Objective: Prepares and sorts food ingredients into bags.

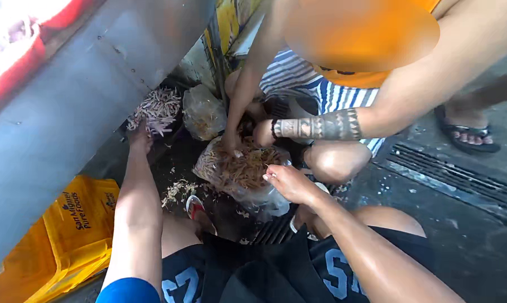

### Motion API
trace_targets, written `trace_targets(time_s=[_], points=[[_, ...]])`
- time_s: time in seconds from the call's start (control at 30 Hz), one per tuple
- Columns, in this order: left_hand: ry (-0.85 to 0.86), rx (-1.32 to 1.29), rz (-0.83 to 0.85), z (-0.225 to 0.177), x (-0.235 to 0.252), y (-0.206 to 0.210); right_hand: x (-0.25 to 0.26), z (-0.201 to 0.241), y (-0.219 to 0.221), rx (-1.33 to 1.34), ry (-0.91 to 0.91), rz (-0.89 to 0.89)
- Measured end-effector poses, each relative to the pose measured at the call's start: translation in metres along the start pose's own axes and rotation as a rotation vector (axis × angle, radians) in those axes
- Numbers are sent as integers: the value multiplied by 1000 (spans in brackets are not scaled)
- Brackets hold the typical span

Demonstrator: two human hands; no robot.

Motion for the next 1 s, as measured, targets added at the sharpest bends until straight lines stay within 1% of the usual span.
trace_targets(time_s=[0.03,0.07,0.1,0.13,0.17,0.2,0.23,0.27,0.3,0.37,0.43,0.5,0.57,0.63,0.7,0.77,0.83,0.9,0.93,0.97,1.0], points=[[21,167,-37,1,0,-8,-1,-2,-3,2,3,-8],[66,388,-6,8,-6,-8,-1,-3,-6,6,5,-15],[118,613,81,21,-17,0,-1,-5,-10,12,7,-21],[160,765,182,41,-31,15,-1,-6,-12,18,7,-20],[167,833,269,69,-47,34,0,-6,-13,24,7,-13],[125,823,348,98,-68,54,0,-5,-12,34,6,-1],[42,783,452,120,-96,74,-1,-2,-10,42,6,9],[-73,713,577,133,-131,94,-3,1,-7,52,-2,15],[-124,641,636,148,-163,114,-5,4,-5,70,-14,12],[-121,563,662,201,-211,154,-9,5,-2,112,-28,-17],[-178,610,744,241,-258,186,-13,-3,-6,148,-13,-77],[-225,620,798,256,-301,202,-20,-18,-10,191,42,-174],[-241,630,824,259,-322,208,-26,-32,-16,266,97,-300],[-217,712,858,256,-318,206,-30,-39,-24,333,151,-358],[-159,795,822,256,-296,205,-34,-37,-32,353,178,-350],[-121,818,786,244,-268,211,-39,-23,-44,337,149,-289],[-58,836,762,228,-245,225,-36,-12,-51,328,98,-240],[-13,842,829,229,-223,249,-25,-13,-48,342,49,-196],[-19,836,894,241,-212,265,-20,-13,-47,347,39,-165],[-9,822,964,276,-199,283,-16,-12,-44,342,24,-149],[259,763,851,353,-194,303,-11,-9,-40,340,-10,-137]])
Point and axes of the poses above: each hand's wrist, its own x-axis towards the middle knuckle, its own y-axis out of the palm, z = x × y, the point moved 2 cm from there along x, towards the middle knuckle, and after that the axes turned 11 degrees about y, right-handed, at the moved point
